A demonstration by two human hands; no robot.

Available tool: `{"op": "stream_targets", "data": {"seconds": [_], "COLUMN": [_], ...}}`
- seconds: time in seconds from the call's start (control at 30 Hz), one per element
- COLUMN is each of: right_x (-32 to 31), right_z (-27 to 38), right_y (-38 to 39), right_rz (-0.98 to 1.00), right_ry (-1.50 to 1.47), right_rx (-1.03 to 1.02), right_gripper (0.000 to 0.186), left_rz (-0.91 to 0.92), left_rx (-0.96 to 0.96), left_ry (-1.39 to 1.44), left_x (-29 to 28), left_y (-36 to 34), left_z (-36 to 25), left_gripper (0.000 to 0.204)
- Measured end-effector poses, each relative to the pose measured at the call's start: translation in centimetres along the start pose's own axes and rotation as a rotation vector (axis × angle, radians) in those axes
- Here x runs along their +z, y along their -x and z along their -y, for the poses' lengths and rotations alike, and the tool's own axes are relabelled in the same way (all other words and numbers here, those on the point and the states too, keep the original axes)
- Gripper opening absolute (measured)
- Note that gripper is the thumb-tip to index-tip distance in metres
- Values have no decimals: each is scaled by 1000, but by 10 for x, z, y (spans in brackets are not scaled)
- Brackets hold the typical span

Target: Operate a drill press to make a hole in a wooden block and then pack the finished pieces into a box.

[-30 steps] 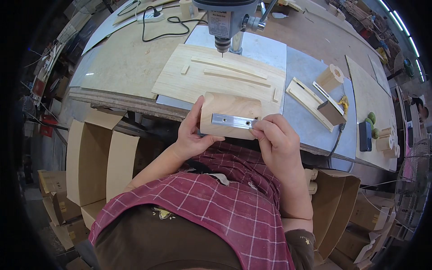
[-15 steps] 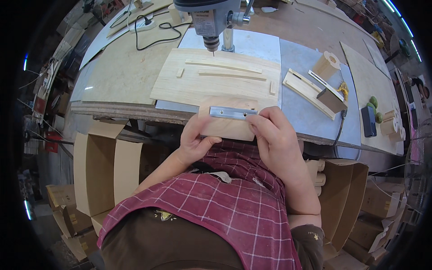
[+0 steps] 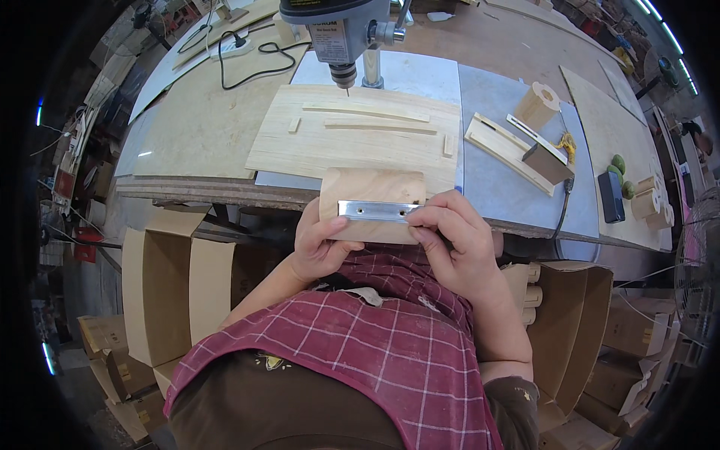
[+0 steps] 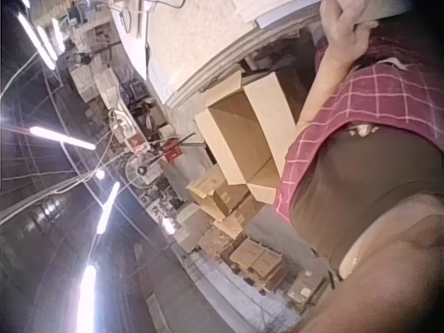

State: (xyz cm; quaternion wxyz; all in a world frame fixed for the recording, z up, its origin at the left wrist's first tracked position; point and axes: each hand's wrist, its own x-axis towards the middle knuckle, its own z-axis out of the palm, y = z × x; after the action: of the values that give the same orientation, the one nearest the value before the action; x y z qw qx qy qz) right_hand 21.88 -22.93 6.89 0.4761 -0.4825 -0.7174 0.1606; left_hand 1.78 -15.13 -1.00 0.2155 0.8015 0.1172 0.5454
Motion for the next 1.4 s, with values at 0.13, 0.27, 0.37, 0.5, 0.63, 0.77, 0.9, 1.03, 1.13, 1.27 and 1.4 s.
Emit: {"op": "stream_targets", "data": {"seconds": [0.13,0.27,0.37,0.5,0.63,0.77,0.9,1.03,1.13,1.27,1.4], "right_x": [2,2,3,3,5,6,7,7,6,3,-11], "right_z": [1,2,2,2,2,1,2,1,-1,-7,-19], "right_y": [1,1,1,1,2,3,3,3,4,5,11], "right_rz": [10,12,14,21,16,26,26,26,19,-3,28], "right_ry": [31,42,51,54,63,76,77,77,77,48,-20], "right_rx": [-35,-51,-59,-48,-47,-49,-44,-45,-47,2,160], "right_gripper": [16,16,16,16,17,16,16,15,15,15,12], "left_rz": [-21,-20,-31,-40,-28,-32,-25,-20,-2,-12,58], "left_rx": [3,-10,-7,-2,0,7,8,29,33,45,20], "left_ry": [15,-5,1,-5,-4,-14,-16,-4,-10,9,-6], "left_x": [1,0,0,1,1,1,2,2,2,6,13], "left_y": [2,4,3,2,4,5,8,7,7,2,-4], "left_z": [1,0,0,-1,1,2,4,7,8,8,4], "left_gripper": [47,49,49,49,48,48,48,47,47,49,50]}}
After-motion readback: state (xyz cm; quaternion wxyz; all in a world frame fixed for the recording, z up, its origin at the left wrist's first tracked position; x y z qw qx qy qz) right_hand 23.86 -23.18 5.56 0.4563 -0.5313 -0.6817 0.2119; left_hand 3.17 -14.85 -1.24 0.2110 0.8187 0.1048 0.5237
